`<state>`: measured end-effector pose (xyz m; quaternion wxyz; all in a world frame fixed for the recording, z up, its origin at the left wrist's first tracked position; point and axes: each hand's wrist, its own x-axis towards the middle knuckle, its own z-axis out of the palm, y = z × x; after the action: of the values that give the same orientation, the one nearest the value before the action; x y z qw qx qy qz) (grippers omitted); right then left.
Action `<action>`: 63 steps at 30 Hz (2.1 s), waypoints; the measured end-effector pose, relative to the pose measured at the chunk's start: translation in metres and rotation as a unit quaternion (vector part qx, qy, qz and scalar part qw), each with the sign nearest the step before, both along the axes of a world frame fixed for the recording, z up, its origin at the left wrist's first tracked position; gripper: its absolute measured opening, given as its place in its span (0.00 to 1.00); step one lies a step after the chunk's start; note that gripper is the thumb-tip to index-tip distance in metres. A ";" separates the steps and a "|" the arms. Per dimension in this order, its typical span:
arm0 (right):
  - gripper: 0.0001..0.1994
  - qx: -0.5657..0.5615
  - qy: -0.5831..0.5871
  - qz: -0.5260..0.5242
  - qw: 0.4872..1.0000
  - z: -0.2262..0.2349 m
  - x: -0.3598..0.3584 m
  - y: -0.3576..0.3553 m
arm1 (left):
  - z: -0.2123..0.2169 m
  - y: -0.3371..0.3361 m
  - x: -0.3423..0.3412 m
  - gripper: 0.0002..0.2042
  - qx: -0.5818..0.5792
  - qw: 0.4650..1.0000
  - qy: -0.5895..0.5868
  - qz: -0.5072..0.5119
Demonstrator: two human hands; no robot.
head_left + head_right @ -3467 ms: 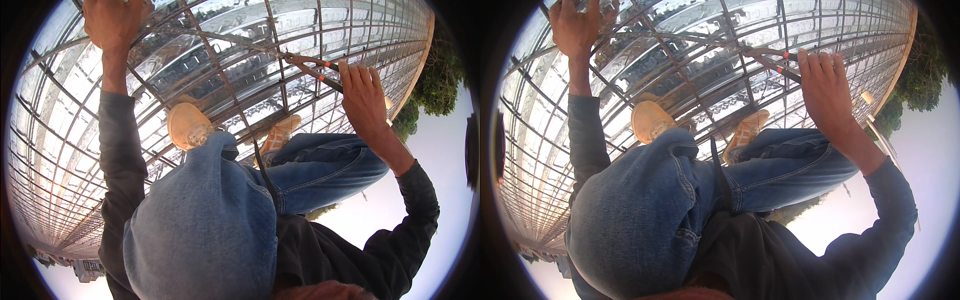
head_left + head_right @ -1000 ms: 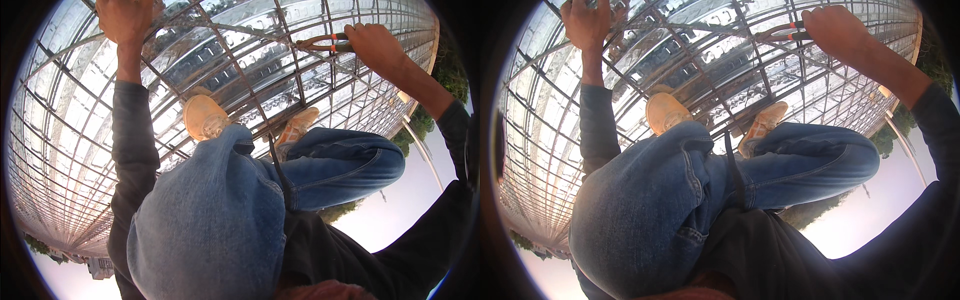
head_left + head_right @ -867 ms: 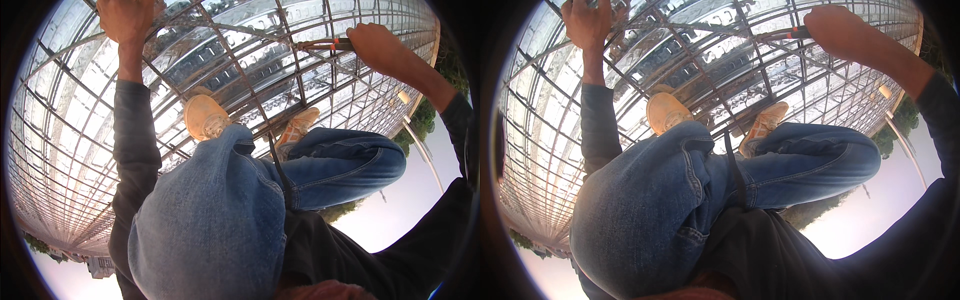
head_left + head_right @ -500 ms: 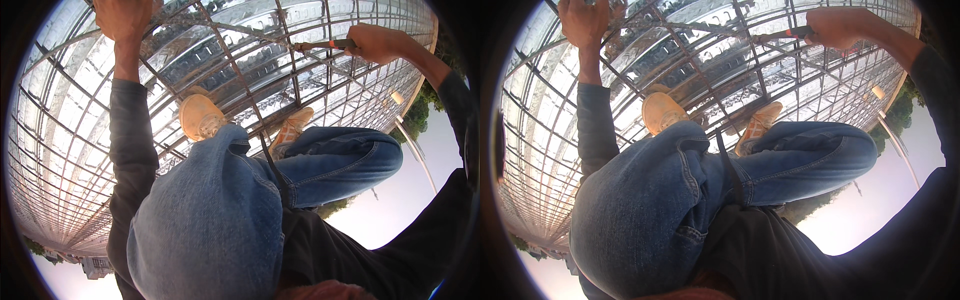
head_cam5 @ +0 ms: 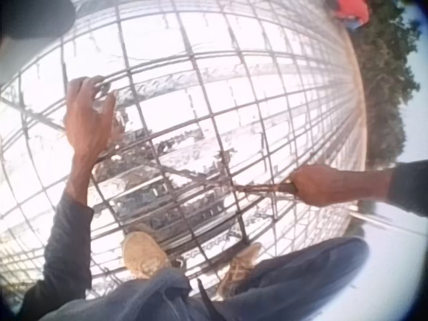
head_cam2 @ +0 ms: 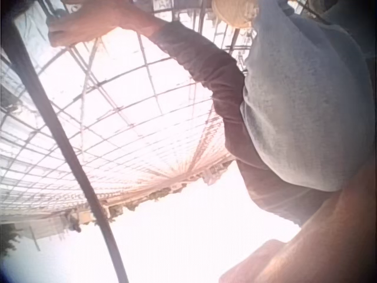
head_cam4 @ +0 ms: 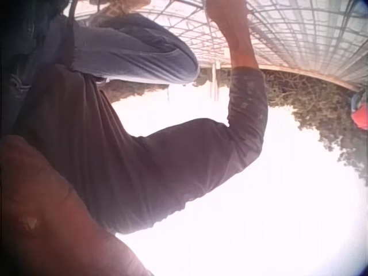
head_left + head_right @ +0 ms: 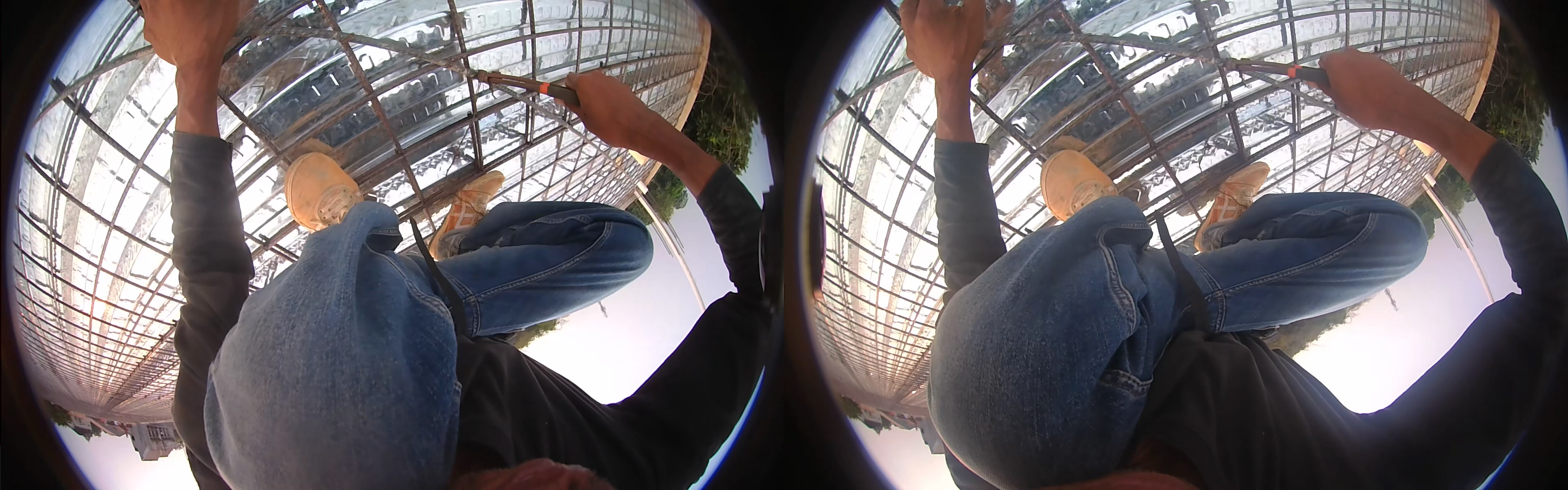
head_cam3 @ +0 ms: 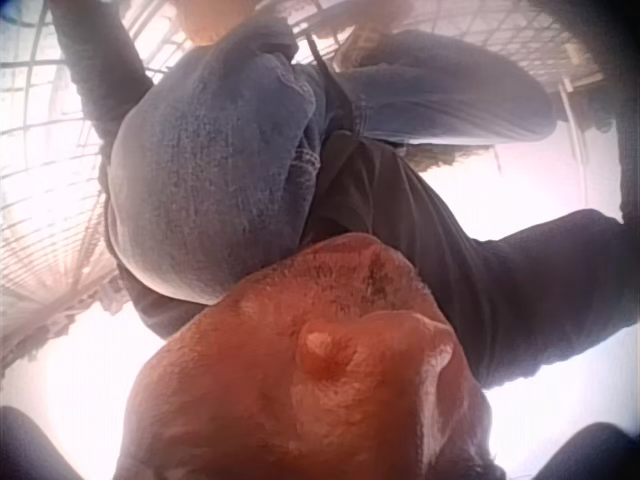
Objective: The person uses pliers to twist wire ties around intersecting rebar rods on a metal grid structure. They repeatedly position the wire, wrap it around the intersection, and twist it tight to secure the rebar in place.
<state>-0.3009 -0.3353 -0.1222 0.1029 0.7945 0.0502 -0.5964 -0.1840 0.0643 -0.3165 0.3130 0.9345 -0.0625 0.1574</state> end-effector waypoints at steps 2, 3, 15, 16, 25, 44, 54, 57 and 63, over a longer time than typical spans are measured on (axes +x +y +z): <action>0.13 0.000 0.006 -0.010 1.000 -0.001 -0.002 -0.003 | 0.000 0.000 0.002 0.17 0.009 1.000 -0.001 0.000; 0.12 0.000 0.009 -0.016 1.000 -0.002 -0.002 -0.003 | 0.000 0.001 0.002 0.16 0.005 1.000 -0.002 0.004; 0.07 0.016 -0.019 -0.011 1.000 0.003 -0.009 -0.002 | -0.006 0.004 0.002 0.15 -0.010 1.000 -0.011 0.008; 0.09 0.015 -0.003 -0.023 1.000 0.002 -0.008 -0.002 | -0.007 0.003 0.002 0.15 -0.011 1.000 -0.010 0.007; 0.22 -0.115 0.209 -0.328 0.914 -0.003 0.052 0.019 | -0.002 0.002 0.001 0.14 -0.010 1.000 -0.001 0.008; 0.31 0.053 0.013 0.141 0.989 0.000 0.048 0.013 | -0.004 0.004 0.000 0.15 -0.020 1.000 0.006 0.016; 0.26 0.097 -0.196 0.523 0.824 0.007 0.034 0.007 | -0.007 0.004 -0.001 0.14 0.006 1.000 -0.020 0.009; 0.18 0.125 -0.160 0.494 0.845 -0.003 0.043 -0.006 | -0.002 0.002 0.000 0.14 0.013 1.000 -0.010 -0.001; 0.19 0.006 -0.089 0.384 0.919 -0.022 0.035 -0.030 | -0.004 0.000 0.000 0.12 0.009 1.000 0.001 0.003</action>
<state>-0.2661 -0.3650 -0.1438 0.3237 0.7643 0.3458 -0.4377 -0.1841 0.0639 -0.3202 0.3044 0.9375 -0.0607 0.1572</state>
